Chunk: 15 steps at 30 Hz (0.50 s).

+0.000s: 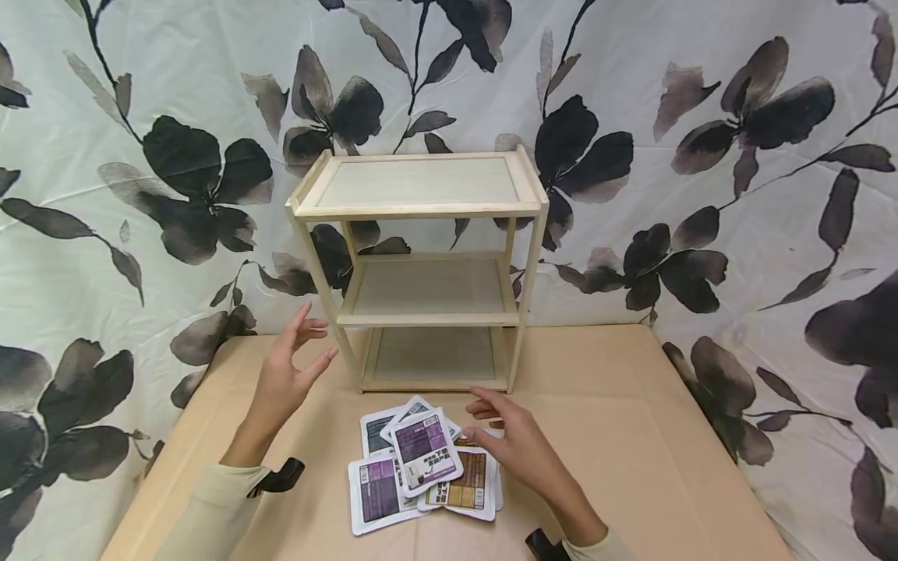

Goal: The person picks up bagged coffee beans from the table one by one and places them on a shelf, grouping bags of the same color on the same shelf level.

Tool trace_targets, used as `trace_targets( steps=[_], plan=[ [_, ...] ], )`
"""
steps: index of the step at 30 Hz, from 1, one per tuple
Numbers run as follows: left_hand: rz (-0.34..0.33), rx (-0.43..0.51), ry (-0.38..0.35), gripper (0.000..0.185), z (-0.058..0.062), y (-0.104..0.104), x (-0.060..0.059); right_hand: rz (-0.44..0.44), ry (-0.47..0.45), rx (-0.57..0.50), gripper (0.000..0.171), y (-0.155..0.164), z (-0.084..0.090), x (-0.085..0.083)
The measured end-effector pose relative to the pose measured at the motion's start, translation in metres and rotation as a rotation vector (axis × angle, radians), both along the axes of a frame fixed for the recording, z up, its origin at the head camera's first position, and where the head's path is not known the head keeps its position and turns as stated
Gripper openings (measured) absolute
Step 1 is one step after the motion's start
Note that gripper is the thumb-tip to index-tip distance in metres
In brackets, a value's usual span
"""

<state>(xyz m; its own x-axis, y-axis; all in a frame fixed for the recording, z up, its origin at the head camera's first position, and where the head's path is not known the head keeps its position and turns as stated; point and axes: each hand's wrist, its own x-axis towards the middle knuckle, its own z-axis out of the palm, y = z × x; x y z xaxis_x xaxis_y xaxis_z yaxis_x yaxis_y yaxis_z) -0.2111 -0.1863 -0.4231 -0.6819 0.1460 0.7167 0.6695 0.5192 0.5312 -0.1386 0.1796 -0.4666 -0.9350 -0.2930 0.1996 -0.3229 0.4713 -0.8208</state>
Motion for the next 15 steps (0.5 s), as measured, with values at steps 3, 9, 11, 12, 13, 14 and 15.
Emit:
trace_targets(
  steps=[3,9,11,12,13,14,15],
  plan=[
    [-0.006,0.068,0.005,0.082,0.013,0.006,0.000,0.003,-0.032,-0.021,0.056,-0.001,-0.001,0.000],
    [-0.031,0.177,-0.070,0.077,0.023,0.007,-0.010,0.005,-0.065,-0.041,0.056,-0.001,-0.003,0.000],
    [-0.050,0.217,-0.119,0.079,0.019,0.004,-0.019,0.007,-0.067,-0.044,0.056,-0.001,-0.004,-0.001],
    [-0.068,0.239,-0.142,0.080,0.017,0.002,-0.023,0.009,-0.069,-0.049,0.057,-0.001,-0.005,-0.001],
    [-0.088,0.260,-0.163,0.081,0.016,0.001,-0.027,0.011,-0.073,-0.050,0.057,-0.001,-0.006,0.000],
    [-0.110,0.279,-0.182,0.082,0.015,0.000,-0.030,0.014,-0.079,-0.052,0.058,-0.001,-0.006,0.000],
    [-0.134,0.299,-0.195,0.083,0.014,-0.001,-0.033,0.019,-0.085,-0.054,0.058,-0.002,-0.007,0.000]
  ],
)
